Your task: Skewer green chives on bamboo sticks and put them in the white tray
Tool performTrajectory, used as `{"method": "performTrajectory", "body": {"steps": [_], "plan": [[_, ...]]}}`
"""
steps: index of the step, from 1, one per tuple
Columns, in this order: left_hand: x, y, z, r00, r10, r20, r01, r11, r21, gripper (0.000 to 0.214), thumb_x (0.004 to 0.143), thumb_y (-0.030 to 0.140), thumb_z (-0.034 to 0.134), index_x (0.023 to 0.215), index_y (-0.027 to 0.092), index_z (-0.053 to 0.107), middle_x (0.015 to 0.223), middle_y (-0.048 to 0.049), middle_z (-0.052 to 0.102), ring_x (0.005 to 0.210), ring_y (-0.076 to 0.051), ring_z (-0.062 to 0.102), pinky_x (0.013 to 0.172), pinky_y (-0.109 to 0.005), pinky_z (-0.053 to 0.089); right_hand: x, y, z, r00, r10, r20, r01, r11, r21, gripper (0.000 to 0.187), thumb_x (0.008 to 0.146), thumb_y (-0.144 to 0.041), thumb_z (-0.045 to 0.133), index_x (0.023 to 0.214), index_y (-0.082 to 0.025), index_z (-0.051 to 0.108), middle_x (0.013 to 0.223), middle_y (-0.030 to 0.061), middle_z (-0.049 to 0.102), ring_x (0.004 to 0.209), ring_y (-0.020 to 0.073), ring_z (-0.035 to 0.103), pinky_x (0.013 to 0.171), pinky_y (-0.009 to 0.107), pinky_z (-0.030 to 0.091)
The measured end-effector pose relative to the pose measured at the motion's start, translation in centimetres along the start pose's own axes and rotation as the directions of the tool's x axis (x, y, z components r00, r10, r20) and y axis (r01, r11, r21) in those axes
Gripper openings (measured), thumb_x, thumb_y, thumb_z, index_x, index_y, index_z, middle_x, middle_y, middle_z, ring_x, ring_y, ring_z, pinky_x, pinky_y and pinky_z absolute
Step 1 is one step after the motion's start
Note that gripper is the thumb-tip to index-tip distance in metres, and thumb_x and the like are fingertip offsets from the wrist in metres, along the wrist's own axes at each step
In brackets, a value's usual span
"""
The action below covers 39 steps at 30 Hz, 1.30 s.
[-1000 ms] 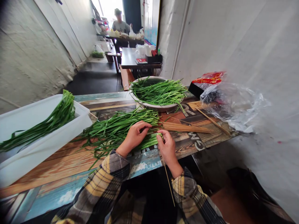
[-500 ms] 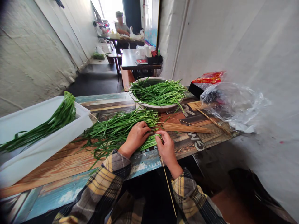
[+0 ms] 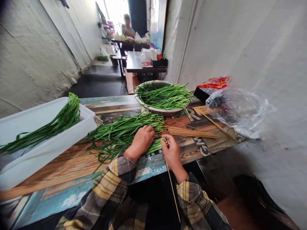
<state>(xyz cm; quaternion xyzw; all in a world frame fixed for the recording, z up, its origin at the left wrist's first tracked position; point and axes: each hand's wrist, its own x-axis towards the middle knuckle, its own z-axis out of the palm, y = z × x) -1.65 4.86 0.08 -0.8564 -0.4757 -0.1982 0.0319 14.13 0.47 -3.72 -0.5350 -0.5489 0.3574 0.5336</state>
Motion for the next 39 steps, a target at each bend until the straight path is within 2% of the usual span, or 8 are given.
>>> {"method": "performTrajectory", "body": {"steps": [4, 7, 9, 12, 14, 19, 31, 39], "plan": [[0.0, -0.27, -0.25, 0.997, -0.063, -0.054, 0.055, 0.99, -0.133, 0.009, 0.084, 0.013, 0.052, 0.081, 0.017, 0.06, 0.081, -0.0059, 0.06, 0.081, -0.021, 0.053, 0.074, -0.033, 0.041, 0.04, 0.21, 0.04, 1.0, 0.011, -0.017, -0.011, 1.0, 0.018, 0.031, 0.085, -0.042, 0.059, 0.105, -0.019, 0.06, 0.065, -0.0028, 0.056, 0.045, 0.0096, 0.046, 0.043, 0.022, 0.036], [0.1, -0.41, -0.32, 0.991, -0.119, -0.069, 0.092, 0.946, -0.31, 0.016, 0.08, 0.009, 0.053, 0.089, 0.018, 0.061, 0.08, -0.003, 0.063, 0.077, -0.018, 0.056, 0.073, -0.03, 0.043, 0.05, 0.19, 0.04, 1.0, 0.015, -0.007, -0.015, 1.0, 0.014, 0.036, 0.086, -0.042, 0.057, 0.114, -0.019, 0.058, 0.061, -0.0047, 0.052, 0.045, 0.0098, 0.046, 0.044, 0.022, 0.037], [0.15, -0.44, -0.35, 0.99, -0.118, -0.072, 0.081, 0.918, -0.387, 0.019, 0.08, 0.009, 0.053, 0.093, 0.018, 0.063, 0.084, -0.0032, 0.066, 0.08, -0.017, 0.058, 0.076, -0.03, 0.044, 0.07, 0.11, 0.0, 1.0, 0.024, 0.012, -0.024, 1.0, 0.005, 0.038, 0.087, -0.042, 0.056, 0.117, -0.018, 0.058, 0.06, -0.0046, 0.053, 0.045, 0.0099, 0.047, 0.045, 0.022, 0.038], [0.21, -0.45, -0.34, 0.994, -0.088, -0.06, 0.052, 0.894, -0.446, 0.012, 0.085, 0.017, 0.055, 0.086, 0.018, 0.067, 0.085, -0.0037, 0.067, 0.082, -0.017, 0.059, 0.077, -0.03, 0.044, 0.11, -0.02, -0.05, 0.999, 0.045, 0.02, -0.045, 0.999, 0.013, 0.037, 0.086, -0.043, 0.057, 0.112, -0.017, 0.061, 0.063, -0.0027, 0.057, 0.045, 0.0101, 0.049, 0.045, 0.022, 0.039], [0.24, -0.47, -0.3, 0.995, -0.08, -0.056, 0.045, 0.884, -0.466, 0.012, 0.086, 0.022, 0.057, 0.082, 0.018, 0.068, 0.083, -0.0034, 0.067, 0.08, -0.017, 0.059, 0.076, -0.029, 0.044, 0.11, -0.08, -0.09, 0.998, 0.055, 0.02, -0.056, 0.998, 0.027, 0.036, 0.085, -0.043, 0.058, 0.109, -0.017, 0.062, 0.066, -0.0016, 0.059, 0.046, 0.0101, 0.049, 0.045, 0.022, 0.039], [0.25, -0.44, -0.3, 0.995, -0.074, -0.068, 0.033, 0.878, -0.477, 0.016, 0.087, 0.02, 0.057, 0.094, 0.02, 0.07, 0.085, -0.0034, 0.068, 0.082, -0.016, 0.058, 0.076, -0.029, 0.043, 0.06, -0.21, -0.15, 0.999, 0.048, 0.017, -0.049, 0.998, 0.031, 0.033, 0.085, -0.042, 0.058, 0.107, -0.017, 0.062, 0.067, -0.0018, 0.059, 0.046, 0.01, 0.05, 0.046, 0.022, 0.04], [0.29, -0.24, -0.06, 0.998, -0.024, -0.057, -0.009, 0.859, -0.512, 0.015, 0.085, 0.016, 0.057, 0.089, 0.02, 0.071, 0.082, -0.0026, 0.067, 0.081, -0.016, 0.059, 0.076, -0.029, 0.044, 0.02, -0.48, -0.12, 0.997, 0.075, 0.03, -0.077, 0.994, 0.073, 0.035, 0.083, -0.043, 0.06, 0.107, -0.017, 0.063, 0.062, -0.0031, 0.057, 0.046, 0.0099, 0.049, 0.044, 0.022, 0.038], [0.24, -0.16, -0.14, 0.998, -0.041, -0.057, 0.003, 0.838, -0.546, 0.013, 0.084, 0.014, 0.057, 0.087, 0.019, 0.069, 0.084, -0.0022, 0.068, 0.082, -0.016, 0.059, 0.077, -0.029, 0.044, 0.06, -0.21, -0.01, 0.995, 0.09, 0.034, -0.093, 0.988, 0.12, 0.034, 0.083, -0.042, 0.061, 0.104, -0.016, 0.063, 0.067, -0.0016, 0.059, 0.047, 0.0094, 0.05, 0.045, 0.021, 0.038]]}}
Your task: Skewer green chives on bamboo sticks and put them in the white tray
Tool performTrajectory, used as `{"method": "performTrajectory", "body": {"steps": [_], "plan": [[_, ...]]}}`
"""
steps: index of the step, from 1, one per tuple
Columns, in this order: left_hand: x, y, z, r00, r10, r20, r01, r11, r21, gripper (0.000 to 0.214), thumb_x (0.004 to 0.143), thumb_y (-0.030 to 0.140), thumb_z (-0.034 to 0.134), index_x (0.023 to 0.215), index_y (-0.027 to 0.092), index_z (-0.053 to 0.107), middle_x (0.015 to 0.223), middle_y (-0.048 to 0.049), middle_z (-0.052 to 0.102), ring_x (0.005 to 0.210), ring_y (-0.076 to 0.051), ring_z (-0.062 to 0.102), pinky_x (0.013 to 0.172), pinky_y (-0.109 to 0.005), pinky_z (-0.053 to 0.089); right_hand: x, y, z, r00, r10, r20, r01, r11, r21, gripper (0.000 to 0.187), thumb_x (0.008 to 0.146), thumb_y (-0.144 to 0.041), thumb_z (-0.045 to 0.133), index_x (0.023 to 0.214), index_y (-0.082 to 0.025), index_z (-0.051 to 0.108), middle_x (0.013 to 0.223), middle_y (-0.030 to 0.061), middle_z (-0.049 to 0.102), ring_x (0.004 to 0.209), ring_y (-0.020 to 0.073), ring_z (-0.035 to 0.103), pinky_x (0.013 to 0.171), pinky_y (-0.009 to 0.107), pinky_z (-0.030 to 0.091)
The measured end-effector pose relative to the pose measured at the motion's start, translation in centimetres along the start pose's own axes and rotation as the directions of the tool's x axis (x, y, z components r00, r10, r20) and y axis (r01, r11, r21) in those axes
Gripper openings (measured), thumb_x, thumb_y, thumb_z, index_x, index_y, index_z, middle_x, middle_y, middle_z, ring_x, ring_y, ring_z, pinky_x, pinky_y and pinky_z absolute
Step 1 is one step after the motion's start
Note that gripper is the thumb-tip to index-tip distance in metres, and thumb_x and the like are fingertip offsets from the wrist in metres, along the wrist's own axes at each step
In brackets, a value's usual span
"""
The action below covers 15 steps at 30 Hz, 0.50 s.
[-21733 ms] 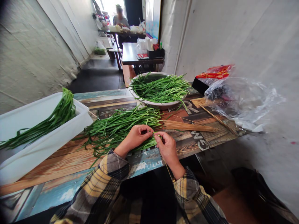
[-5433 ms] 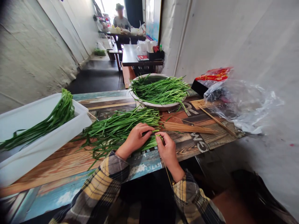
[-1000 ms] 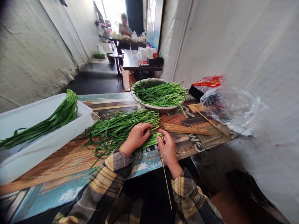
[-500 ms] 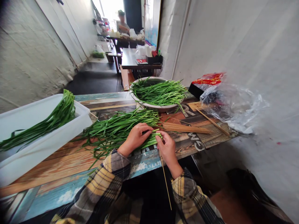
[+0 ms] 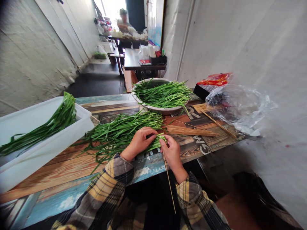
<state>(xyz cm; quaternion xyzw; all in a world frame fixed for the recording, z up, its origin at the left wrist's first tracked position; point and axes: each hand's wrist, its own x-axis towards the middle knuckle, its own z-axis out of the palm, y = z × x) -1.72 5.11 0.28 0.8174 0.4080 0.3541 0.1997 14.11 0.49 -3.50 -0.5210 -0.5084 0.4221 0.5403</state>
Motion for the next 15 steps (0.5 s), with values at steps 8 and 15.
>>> {"method": "performTrajectory", "body": {"steps": [8, 15], "plan": [[0.01, 0.11, 0.03, 1.0, -0.002, -0.012, 0.001, 1.0, -0.023, 0.012, 0.083, 0.012, 0.058, 0.083, 0.018, 0.068, 0.081, -0.0019, 0.067, 0.08, -0.016, 0.058, 0.075, -0.028, 0.043, 0.01, 0.27, -0.1, 1.0, -0.016, 0.001, 0.016, 0.998, -0.059, 0.032, 0.083, -0.043, 0.06, 0.101, -0.017, 0.064, 0.065, -0.0022, 0.059, 0.047, 0.0098, 0.05, 0.046, 0.022, 0.039], [0.13, 0.26, -0.02, 1.0, 0.011, -0.019, -0.012, 0.999, -0.038, 0.012, 0.081, 0.01, 0.059, 0.081, 0.017, 0.068, 0.078, -0.0015, 0.065, 0.078, -0.015, 0.056, 0.074, -0.027, 0.041, 0.06, 0.42, -0.16, 0.999, -0.03, -0.011, 0.028, 0.993, -0.114, 0.033, 0.084, -0.042, 0.059, 0.103, -0.016, 0.064, 0.063, -0.0025, 0.057, 0.046, 0.0096, 0.048, 0.046, 0.022, 0.038]]}}
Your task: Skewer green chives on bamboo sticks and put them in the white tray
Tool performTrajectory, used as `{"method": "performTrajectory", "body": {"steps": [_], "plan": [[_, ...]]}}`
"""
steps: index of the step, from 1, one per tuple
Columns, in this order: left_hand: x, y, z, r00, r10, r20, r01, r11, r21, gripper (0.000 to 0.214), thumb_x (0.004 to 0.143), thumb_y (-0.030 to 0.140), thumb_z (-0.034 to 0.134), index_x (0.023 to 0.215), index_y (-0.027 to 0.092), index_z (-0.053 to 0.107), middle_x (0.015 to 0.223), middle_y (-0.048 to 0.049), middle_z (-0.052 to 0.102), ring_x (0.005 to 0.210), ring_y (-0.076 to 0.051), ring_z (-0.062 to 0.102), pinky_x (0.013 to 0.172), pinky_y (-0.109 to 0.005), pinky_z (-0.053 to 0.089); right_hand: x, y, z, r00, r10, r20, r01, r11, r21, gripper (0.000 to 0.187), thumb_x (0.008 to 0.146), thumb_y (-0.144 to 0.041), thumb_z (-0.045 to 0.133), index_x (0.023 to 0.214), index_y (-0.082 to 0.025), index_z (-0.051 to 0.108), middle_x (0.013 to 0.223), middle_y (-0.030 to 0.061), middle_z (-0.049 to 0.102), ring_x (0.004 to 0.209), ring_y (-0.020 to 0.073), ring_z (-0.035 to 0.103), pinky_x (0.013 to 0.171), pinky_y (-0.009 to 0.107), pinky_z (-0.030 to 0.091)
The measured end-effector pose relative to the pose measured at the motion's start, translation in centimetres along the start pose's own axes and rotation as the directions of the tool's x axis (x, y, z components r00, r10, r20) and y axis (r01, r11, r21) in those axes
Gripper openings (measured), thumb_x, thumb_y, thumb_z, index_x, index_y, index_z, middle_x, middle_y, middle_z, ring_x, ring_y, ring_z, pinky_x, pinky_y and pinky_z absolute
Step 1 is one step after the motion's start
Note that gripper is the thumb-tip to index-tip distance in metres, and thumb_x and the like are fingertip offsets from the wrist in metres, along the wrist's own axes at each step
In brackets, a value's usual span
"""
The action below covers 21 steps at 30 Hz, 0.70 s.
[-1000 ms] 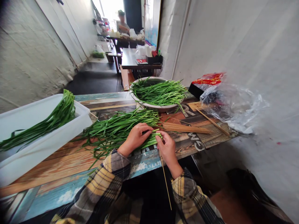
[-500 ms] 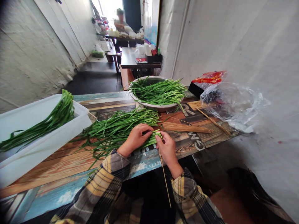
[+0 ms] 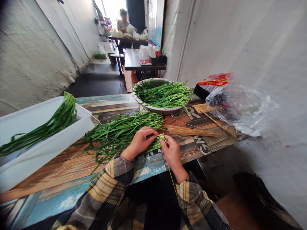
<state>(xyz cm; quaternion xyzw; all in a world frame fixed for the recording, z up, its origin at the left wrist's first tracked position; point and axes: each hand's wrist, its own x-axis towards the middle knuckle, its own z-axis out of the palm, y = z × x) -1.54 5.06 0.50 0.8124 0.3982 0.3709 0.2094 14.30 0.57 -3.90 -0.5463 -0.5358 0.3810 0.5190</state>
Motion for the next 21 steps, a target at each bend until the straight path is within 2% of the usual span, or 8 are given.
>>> {"method": "performTrajectory", "body": {"steps": [16, 21], "plan": [[-0.03, -0.39, 0.24, 1.0, 0.017, 0.023, -0.017, 1.0, -0.019, 0.011, 0.08, 0.009, 0.06, 0.08, 0.017, 0.067, 0.08, -0.0023, 0.065, 0.081, -0.016, 0.056, 0.076, -0.028, 0.041, 0.03, -0.02, 0.1, 1.0, 0.001, 0.01, -0.002, 0.999, 0.045, 0.029, 0.085, -0.039, 0.058, 0.102, -0.016, 0.063, 0.068, -0.0015, 0.058, 0.047, 0.0089, 0.048, 0.045, 0.021, 0.038], [-0.09, -0.39, 0.18, 0.999, 0.017, 0.033, -0.016, 0.999, -0.05, 0.01, 0.08, 0.01, 0.061, 0.081, 0.017, 0.067, 0.082, -0.0022, 0.066, 0.082, -0.017, 0.056, 0.078, -0.029, 0.041, 0.06, -0.01, -0.07, 1.0, -0.022, 0.002, 0.022, 0.999, 0.029, 0.037, 0.085, -0.037, 0.059, 0.117, -0.017, 0.057, 0.066, -0.0026, 0.055, 0.046, 0.0097, 0.049, 0.046, 0.022, 0.041]]}}
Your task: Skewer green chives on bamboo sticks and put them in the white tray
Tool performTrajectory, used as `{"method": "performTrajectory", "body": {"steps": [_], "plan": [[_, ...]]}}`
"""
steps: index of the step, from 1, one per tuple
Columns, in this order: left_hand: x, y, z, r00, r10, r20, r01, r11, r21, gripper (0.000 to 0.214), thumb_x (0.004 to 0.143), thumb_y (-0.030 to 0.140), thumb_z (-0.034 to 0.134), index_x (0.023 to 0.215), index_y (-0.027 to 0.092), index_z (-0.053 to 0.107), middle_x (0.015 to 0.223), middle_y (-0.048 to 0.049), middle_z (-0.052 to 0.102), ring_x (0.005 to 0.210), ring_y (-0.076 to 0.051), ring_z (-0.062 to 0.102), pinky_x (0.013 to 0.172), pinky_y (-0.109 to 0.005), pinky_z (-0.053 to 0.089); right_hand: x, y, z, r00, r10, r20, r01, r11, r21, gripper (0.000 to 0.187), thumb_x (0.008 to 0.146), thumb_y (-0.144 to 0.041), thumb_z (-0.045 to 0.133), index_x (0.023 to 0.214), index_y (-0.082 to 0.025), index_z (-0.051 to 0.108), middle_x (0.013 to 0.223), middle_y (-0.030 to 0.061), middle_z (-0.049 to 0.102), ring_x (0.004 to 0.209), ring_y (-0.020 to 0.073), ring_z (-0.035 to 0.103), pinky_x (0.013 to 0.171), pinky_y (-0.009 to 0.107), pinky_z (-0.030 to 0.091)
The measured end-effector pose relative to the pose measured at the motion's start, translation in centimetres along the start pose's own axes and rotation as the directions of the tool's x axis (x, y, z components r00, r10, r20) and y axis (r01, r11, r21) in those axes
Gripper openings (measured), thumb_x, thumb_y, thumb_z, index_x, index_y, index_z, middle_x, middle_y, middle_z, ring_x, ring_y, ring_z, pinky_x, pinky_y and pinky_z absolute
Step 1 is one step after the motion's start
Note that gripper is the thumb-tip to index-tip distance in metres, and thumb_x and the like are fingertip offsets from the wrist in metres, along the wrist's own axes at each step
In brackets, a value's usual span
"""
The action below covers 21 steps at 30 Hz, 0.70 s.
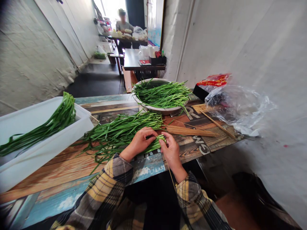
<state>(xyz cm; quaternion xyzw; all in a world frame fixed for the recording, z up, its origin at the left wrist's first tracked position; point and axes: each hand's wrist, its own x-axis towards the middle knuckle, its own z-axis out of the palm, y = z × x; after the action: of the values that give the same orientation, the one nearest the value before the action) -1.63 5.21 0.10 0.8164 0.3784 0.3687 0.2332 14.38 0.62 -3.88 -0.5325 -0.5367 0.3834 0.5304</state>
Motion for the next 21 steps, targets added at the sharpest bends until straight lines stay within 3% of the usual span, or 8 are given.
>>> {"method": "performTrajectory", "body": {"steps": [4, 10, 16, 19, 21], "plan": [[-0.09, 0.06, -0.01, 1.0, -0.005, 0.005, 0.005, 1.0, -0.016, 0.009, 0.081, 0.011, 0.061, 0.081, 0.017, 0.067, 0.081, -0.0022, 0.066, 0.082, -0.017, 0.057, 0.078, -0.029, 0.041, -0.06, -0.1, -0.13, 0.999, -0.04, 0.006, 0.04, 0.998, -0.047, 0.04, 0.086, -0.035, 0.057, 0.123, -0.021, 0.056, 0.064, -0.0035, 0.052, 0.046, 0.0101, 0.049, 0.046, 0.023, 0.042], [0.03, 0.37, -0.09, 0.999, -0.015, 0.032, 0.017, 0.998, -0.059, 0.011, 0.081, 0.009, 0.059, 0.08, 0.016, 0.067, 0.079, -0.0024, 0.065, 0.08, -0.016, 0.057, 0.076, -0.028, 0.042, -0.11, -0.07, -0.01, 1.0, -0.024, 0.011, 0.024, 1.0, 0.018, 0.026, 0.086, -0.035, 0.058, 0.108, -0.022, 0.057, 0.067, -0.0039, 0.052, 0.046, 0.0095, 0.05, 0.045, 0.022, 0.04], [0.01, 0.86, -0.28, 0.996, -0.09, 0.015, 0.091, 0.99, -0.109, 0.011, 0.083, 0.017, 0.057, 0.088, 0.015, 0.067, 0.086, -0.0051, 0.067, 0.082, -0.016, 0.06, 0.076, -0.027, 0.045, -0.08, -0.34, 0.1, 0.998, -0.061, 0.002, 0.061, 0.998, -0.016, 0.024, 0.087, -0.034, 0.056, 0.108, -0.022, 0.056, 0.07, -0.004, 0.054, 0.048, 0.009, 0.051, 0.047, 0.022, 0.041], [-0.11, 0.86, -0.26, 0.994, -0.082, 0.073, 0.09, 0.988, -0.122, 0.02, 0.086, 0.025, 0.055, 0.1, 0.015, 0.067, 0.098, -0.0071, 0.069, 0.089, -0.017, 0.062, 0.081, -0.027, 0.046, -0.18, -0.5, 0.17, 0.996, -0.092, -0.001, 0.092, 0.995, -0.04, 0.024, 0.088, -0.035, 0.055, 0.109, -0.022, 0.056, 0.072, -0.0033, 0.057, 0.049, 0.009, 0.052, 0.049, 0.022, 0.042], [-0.14, 0.79, -0.22, 0.986, -0.075, 0.148, 0.092, 0.989, -0.117, 0.024, 0.09, 0.03, 0.05, 0.099, 0.015, 0.068, 0.095, -0.0062, 0.07, 0.085, -0.016, 0.062, 0.077, -0.026, 0.045, -0.28, -0.63, 0.21, 0.994, -0.106, 0.001, 0.106, 0.993, -0.059, 0.024, 0.089, -0.036, 0.054, 0.108, -0.022, 0.057, 0.074, -0.0025, 0.059, 0.049, 0.009, 0.053, 0.049, 0.022, 0.043]]}}
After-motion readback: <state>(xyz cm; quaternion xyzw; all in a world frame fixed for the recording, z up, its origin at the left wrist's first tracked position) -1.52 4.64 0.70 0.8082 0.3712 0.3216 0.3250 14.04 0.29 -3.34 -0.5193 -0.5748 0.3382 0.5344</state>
